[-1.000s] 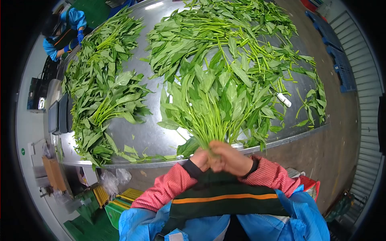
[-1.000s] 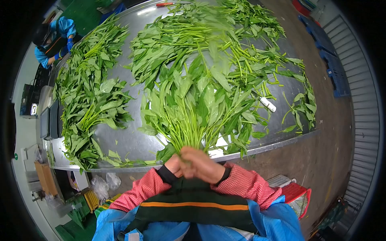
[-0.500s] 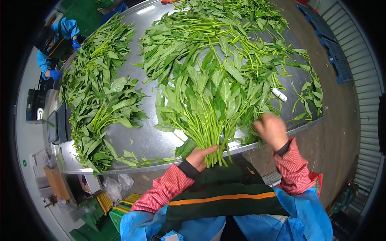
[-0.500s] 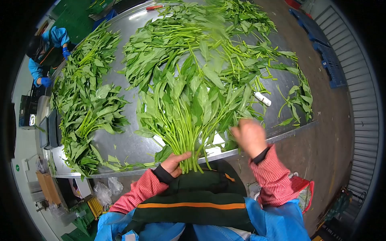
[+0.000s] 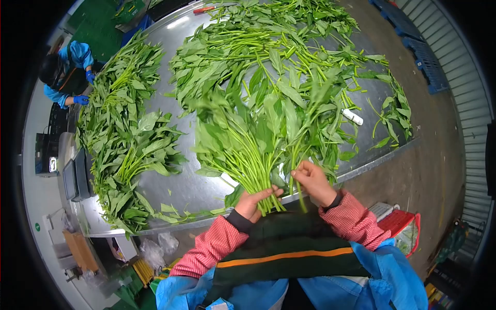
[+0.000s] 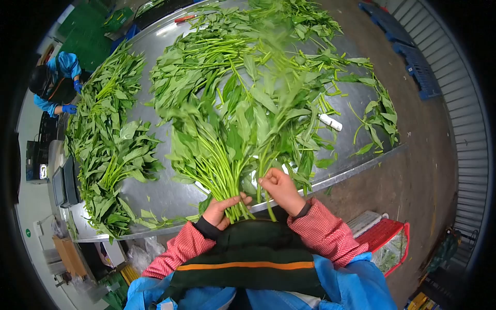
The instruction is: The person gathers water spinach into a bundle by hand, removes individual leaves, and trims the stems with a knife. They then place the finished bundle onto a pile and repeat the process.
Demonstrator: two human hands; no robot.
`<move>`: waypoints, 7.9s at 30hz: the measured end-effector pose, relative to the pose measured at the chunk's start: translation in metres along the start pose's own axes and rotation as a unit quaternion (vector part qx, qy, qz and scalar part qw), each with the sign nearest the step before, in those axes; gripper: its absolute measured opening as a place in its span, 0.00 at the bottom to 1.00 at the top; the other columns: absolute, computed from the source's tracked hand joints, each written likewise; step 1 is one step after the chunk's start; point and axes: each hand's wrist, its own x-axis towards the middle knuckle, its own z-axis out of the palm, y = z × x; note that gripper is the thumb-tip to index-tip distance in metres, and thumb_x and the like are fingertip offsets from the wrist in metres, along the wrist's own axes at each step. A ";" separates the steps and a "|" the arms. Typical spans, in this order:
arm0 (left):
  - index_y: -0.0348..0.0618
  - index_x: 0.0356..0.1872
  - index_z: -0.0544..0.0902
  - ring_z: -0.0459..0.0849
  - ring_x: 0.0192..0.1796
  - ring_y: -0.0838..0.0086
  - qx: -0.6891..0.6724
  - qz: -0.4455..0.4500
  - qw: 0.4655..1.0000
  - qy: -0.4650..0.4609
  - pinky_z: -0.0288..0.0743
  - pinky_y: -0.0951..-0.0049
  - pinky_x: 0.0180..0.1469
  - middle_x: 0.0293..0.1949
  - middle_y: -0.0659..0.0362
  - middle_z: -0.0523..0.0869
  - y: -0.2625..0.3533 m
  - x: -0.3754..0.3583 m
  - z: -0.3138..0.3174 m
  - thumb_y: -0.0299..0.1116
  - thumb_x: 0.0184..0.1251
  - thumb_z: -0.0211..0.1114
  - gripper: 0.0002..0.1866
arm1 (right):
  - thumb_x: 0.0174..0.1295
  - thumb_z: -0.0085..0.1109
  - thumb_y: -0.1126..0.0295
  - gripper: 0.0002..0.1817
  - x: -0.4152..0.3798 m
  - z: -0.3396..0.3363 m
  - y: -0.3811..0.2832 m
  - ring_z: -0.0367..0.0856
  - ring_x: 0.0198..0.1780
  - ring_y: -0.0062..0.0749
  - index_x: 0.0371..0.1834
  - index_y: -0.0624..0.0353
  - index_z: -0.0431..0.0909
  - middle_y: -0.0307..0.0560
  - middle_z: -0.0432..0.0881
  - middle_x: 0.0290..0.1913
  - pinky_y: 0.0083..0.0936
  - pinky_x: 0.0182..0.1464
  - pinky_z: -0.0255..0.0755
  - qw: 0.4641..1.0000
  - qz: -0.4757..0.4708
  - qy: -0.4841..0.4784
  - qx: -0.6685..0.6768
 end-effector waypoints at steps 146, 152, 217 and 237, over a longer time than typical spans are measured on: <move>0.38 0.54 0.75 0.83 0.47 0.68 0.002 -0.018 0.999 -0.039 0.78 0.68 0.49 0.45 0.54 0.83 -0.032 0.023 -0.016 0.18 0.60 0.61 0.20 | 0.62 0.54 0.72 0.08 -0.030 0.040 -0.032 0.77 0.25 0.49 0.39 0.59 0.66 0.50 0.75 0.21 0.36 0.30 0.69 0.874 -0.285 -0.081 -0.384; 0.41 0.60 0.69 0.82 0.52 0.64 0.043 -0.068 0.994 -0.078 0.79 0.64 0.53 0.51 0.53 0.80 -0.023 0.017 -0.010 0.22 0.61 0.62 0.25 | 0.68 0.48 0.71 0.05 -0.027 0.032 -0.040 0.73 0.19 0.21 0.38 0.58 0.63 0.40 0.72 0.18 0.20 0.20 0.66 0.972 0.000 -0.159 -0.172; 0.52 0.68 0.64 0.77 0.60 0.65 -0.074 -0.038 0.995 -0.055 0.71 0.63 0.60 0.64 0.51 0.73 -0.008 -0.005 -0.015 0.49 0.72 0.48 0.27 | 0.59 0.57 0.58 0.13 0.045 0.023 -0.031 0.81 0.28 0.49 0.32 0.58 0.79 0.52 0.81 0.23 0.42 0.31 0.72 0.850 -0.179 -0.024 -0.494; 0.39 0.58 0.73 0.81 0.43 0.72 -0.014 0.007 0.999 -0.044 0.78 0.69 0.46 0.48 0.54 0.83 -0.007 0.003 -0.009 0.29 0.66 0.62 0.20 | 0.59 0.55 0.76 0.05 0.021 0.013 -0.035 0.74 0.29 0.16 0.36 0.60 0.70 0.37 0.75 0.28 0.16 0.31 0.67 0.971 -0.167 -0.138 -0.098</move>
